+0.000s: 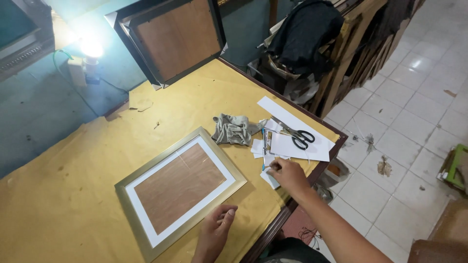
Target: Cleaning a picture frame and then applying protective paper corners to it using a cloth and a small hand tool.
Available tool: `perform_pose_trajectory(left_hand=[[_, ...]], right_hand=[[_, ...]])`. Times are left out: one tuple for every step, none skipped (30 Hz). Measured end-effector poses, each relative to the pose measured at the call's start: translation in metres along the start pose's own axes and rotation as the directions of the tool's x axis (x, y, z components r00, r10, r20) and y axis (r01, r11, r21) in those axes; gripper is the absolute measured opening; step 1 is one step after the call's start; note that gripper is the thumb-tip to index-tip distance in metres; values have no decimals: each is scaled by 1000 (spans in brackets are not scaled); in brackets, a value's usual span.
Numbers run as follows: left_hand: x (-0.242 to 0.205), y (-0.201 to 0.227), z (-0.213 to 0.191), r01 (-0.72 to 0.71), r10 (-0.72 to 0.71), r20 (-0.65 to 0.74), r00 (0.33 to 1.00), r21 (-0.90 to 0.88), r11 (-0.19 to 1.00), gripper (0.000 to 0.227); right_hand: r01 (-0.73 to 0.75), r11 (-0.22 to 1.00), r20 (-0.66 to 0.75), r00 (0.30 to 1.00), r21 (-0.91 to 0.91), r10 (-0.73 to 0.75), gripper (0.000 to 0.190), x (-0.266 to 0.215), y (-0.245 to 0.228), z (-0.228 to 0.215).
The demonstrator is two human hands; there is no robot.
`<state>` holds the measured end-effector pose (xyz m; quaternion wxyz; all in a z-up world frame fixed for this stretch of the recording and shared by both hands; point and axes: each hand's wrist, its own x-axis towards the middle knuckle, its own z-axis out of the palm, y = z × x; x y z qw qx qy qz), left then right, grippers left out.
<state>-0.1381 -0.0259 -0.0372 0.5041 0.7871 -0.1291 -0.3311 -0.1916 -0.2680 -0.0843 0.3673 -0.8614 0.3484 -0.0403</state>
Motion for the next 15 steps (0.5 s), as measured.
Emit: perform_pose_trajectory(left_hand=[[1, 0, 2, 18, -18, -28, 999, -4, 1000, 22], [4, 1, 3, 32, -32, -57, 998, -8, 999, 22], [8, 6, 4, 34, -35, -67, 997, -8, 999, 22], [8, 10, 5, 47, -46, -70, 996, 13, 999, 23], [8, 14, 6, 60, -57, -74, 996, 34, 998, 25], [11, 14, 9, 64, -61, -82, 995, 31, 997, 25], [14, 14, 12, 53, -51, -81, 995, 25, 998, 24], [16, 13, 16, 43, -42, -78, 996, 18, 999, 24], [18, 16, 19, 47, -46, -84, 995, 13, 999, 24], [19, 19, 23, 51, -51, -79, 996, 1, 999, 23], [21, 23, 26, 55, -56, -73, 996, -10, 998, 22], [22, 22, 28, 61, -62, -79, 995, -13, 998, 22], [23, 21, 30, 51, -52, -83, 995, -15, 999, 22], [25, 21, 32, 38, -39, -87, 995, -18, 999, 23], [25, 21, 33, 40, -42, -94, 995, -21, 999, 23]], right_hand=[[4, 999, 1, 1000, -54, -4, 22, 2, -8, -11], [11, 994, 0, 1000, -108, -11, 22, 7, -16, -22], [19, 994, 7, 1000, -106, -19, 22, 17, -17, -25], [39, 990, 17, 999, -137, -37, 20, 24, -17, -28], [60, 984, 28, 998, -169, -56, 20, 31, -16, -30], [67, 983, 35, 997, -169, -62, 20, 43, -15, -23], [191, 952, 35, 981, -239, -189, 30, 54, -14, -16], [309, 900, 44, 949, -307, -311, 43, 63, -12, -9], [315, 898, 51, 948, -308, -315, 43, 67, -15, -9], [362, 866, 134, 932, -346, -337, 42, 71, -18, -9], [410, 830, 217, 911, -378, -352, 43, 74, -21, -8], [416, 828, 224, 908, -375, -355, 43, 79, -15, -11], [425, 828, 205, 905, -367, -374, 35, 83, -9, -12], [434, 826, 183, 901, -360, -394, 33, 88, -4, -14], [440, 823, 188, 898, -358, -398, 33, 87, -8, -24]])
